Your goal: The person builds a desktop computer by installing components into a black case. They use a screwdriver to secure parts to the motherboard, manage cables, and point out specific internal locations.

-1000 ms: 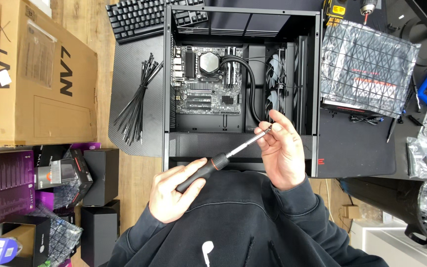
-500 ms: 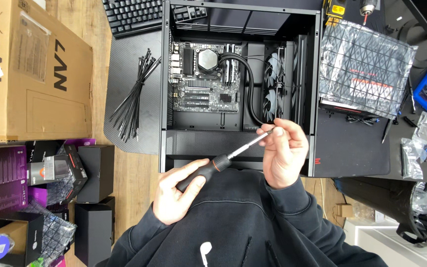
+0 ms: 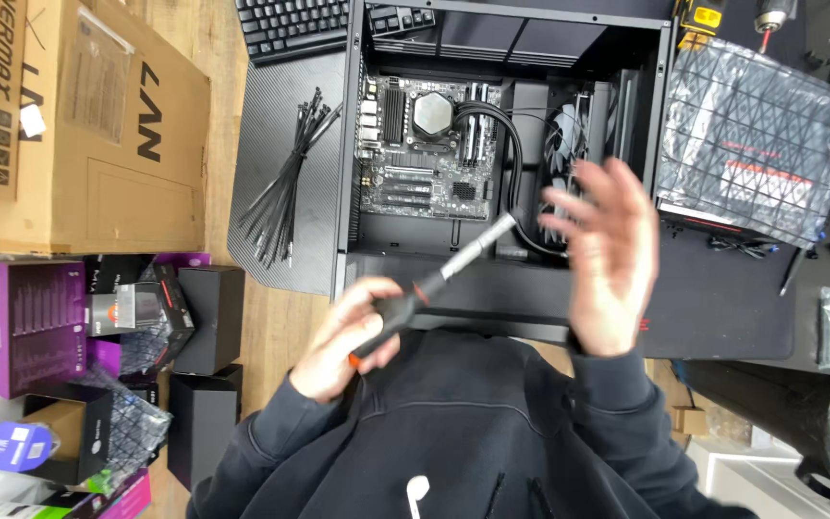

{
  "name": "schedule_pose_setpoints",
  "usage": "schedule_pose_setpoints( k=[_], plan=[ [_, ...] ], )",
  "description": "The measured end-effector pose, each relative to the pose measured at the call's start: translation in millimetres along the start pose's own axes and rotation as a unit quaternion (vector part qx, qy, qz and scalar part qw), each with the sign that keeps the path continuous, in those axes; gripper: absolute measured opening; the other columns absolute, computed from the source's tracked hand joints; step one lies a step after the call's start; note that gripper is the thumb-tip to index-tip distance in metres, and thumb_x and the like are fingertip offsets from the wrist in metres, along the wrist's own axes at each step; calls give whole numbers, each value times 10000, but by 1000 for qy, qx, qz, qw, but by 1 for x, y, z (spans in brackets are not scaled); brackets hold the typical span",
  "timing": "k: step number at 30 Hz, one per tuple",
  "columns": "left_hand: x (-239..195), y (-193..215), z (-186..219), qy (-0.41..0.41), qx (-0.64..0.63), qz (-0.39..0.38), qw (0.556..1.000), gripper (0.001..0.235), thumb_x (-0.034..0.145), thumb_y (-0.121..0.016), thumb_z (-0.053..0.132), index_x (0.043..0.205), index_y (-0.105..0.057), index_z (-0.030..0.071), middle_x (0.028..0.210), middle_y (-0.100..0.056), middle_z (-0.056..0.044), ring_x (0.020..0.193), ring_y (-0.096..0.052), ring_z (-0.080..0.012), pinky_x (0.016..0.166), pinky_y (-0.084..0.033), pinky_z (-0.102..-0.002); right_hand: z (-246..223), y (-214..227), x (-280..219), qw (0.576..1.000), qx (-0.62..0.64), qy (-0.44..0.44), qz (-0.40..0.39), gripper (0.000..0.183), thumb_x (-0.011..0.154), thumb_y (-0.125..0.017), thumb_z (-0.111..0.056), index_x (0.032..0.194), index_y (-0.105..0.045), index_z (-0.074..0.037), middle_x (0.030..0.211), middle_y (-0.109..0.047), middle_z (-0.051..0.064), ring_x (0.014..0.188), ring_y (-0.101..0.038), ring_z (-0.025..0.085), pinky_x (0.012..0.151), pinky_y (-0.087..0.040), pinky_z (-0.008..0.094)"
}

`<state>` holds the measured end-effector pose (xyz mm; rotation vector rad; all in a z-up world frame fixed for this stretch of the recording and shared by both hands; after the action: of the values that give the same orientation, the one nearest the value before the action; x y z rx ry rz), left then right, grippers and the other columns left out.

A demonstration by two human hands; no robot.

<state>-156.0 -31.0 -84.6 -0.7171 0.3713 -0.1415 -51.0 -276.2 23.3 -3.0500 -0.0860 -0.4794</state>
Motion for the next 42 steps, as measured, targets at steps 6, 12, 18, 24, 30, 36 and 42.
schedule_pose_setpoints(
  k=[6, 12, 18, 24, 30, 36, 42],
  plan=[
    [47, 35, 102, -78, 347, 107, 928, 460, 985, -598, 311, 1377, -607, 70, 1009, -699, -137, 621, -642, -132, 537, -533, -229, 61, 109, -37, 953, -283, -61, 96, 451, 1107, -537, -190, 1465, -419, 58, 1437, -535, 300, 1241, -608, 393, 1062, -498, 443],
    [158, 48, 195, -216, 741, 103, 627, 330, 948, -774, 395, 1149, -787, 134, 1090, -786, -57, 954, -737, -208, 871, -552, -371, 117, 130, -56, 857, -473, -201, 32, 761, 971, -632, -245, 1578, -298, 69, 1599, -359, 296, 1471, -370, 442, 1181, -317, 520],
    [278, 31, 190, -48, 957, -53, 282, 359, 1035, -624, 583, 1141, -732, 258, 835, -755, -87, 775, -740, -319, 652, -603, -480, 117, 124, -53, 827, -475, -297, 47, 866, 931, -649, -337, 1620, -245, -1, 1657, -338, 234, 1482, -372, 415, 1151, -332, 511],
    [340, 44, 150, -4, 970, -167, 176, 344, 942, -707, 541, 1061, -770, 225, 894, -783, -105, 853, -762, -356, 700, -607, -511, 113, 121, -51, 813, -481, -322, 63, 855, 926, -662, -335, 1620, -276, -19, 1644, -381, 217, 1431, -434, 440, 1108, -372, 539],
    [361, 67, 136, -14, 969, -186, 163, 343, 934, -717, 554, 1082, -760, 247, 850, -771, -72, 800, -767, -320, 655, -612, -486, 114, 121, -51, 808, -489, -323, 64, 844, 931, -656, -332, 1622, -281, -23, 1640, -395, 221, 1421, -451, 446, 1091, -390, 546],
    [363, 73, 133, -46, 968, -192, 157, 328, 927, -722, 559, 1036, -763, 252, 797, -765, -49, 766, -763, -301, 623, -619, -467, 116, 122, -53, 807, -499, -310, 61, 838, 940, -658, -327, 1621, -284, -12, 1634, -404, 237, 1407, -468, 462, 1074, -408, 558],
    [365, 68, 134, -32, 968, -198, 149, 330, 950, -701, 551, 1020, -758, 233, 811, -768, -65, 769, -766, -310, 634, -618, -467, 118, 123, -53, 804, -507, -305, 54, 839, 945, -653, -331, 1620, -279, -2, 1633, -400, 253, 1424, -449, 469, 1078, -401, 577]
  ],
)
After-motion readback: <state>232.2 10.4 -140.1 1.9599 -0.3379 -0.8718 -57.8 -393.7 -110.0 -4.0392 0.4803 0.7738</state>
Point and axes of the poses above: each hand's wrist, its own x-axis towards the middle knuckle, its own y-axis out of the back of the hand, z = x × y, the point moved 7 cm from there along x, towards the middle knuckle
